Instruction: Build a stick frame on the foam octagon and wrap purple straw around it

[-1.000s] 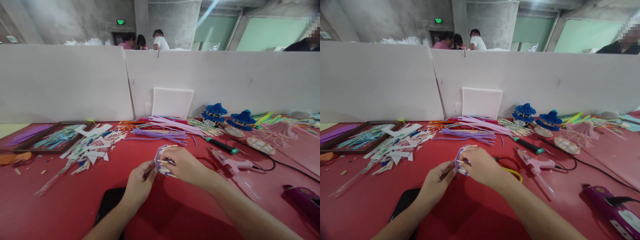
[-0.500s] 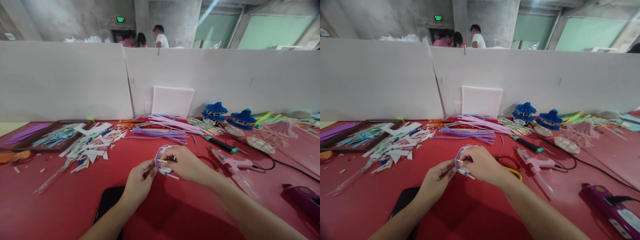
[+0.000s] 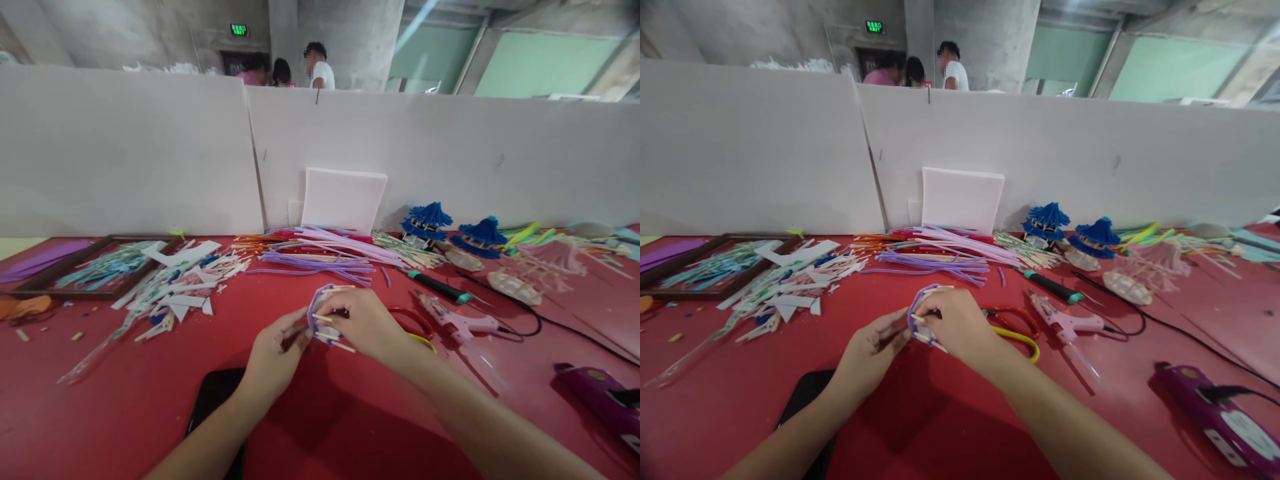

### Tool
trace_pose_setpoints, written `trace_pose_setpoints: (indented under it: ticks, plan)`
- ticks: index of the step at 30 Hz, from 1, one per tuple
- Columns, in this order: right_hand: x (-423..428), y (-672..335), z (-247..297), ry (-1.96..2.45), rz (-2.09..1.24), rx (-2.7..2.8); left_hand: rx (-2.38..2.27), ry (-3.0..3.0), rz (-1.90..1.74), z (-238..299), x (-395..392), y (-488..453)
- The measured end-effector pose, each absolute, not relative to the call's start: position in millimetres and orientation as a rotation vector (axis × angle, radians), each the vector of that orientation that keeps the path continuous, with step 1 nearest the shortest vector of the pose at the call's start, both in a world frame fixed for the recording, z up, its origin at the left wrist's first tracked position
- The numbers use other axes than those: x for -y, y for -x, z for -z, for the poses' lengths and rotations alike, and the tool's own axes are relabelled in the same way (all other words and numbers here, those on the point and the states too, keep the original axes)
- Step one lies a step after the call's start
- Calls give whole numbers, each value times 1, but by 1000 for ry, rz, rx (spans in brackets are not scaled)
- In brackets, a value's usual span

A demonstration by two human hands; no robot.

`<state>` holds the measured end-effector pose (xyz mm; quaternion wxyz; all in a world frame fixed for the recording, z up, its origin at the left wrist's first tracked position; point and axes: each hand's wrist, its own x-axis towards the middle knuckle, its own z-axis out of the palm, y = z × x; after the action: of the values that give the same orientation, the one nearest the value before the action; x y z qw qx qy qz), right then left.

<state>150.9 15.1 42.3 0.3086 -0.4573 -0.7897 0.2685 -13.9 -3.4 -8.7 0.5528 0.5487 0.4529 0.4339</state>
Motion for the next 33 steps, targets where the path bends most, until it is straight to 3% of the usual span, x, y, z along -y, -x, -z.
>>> trace_pose_setpoints:
  ticks: [23, 33]
  plan:
    - [-14, -153, -44, 1238, -407, 2275, -1122, -1256, -1067, 8, 5, 15]
    - [-14, -149, -41, 1172, -479, 2181, -1102, -1267, -1013, 4, 6, 15]
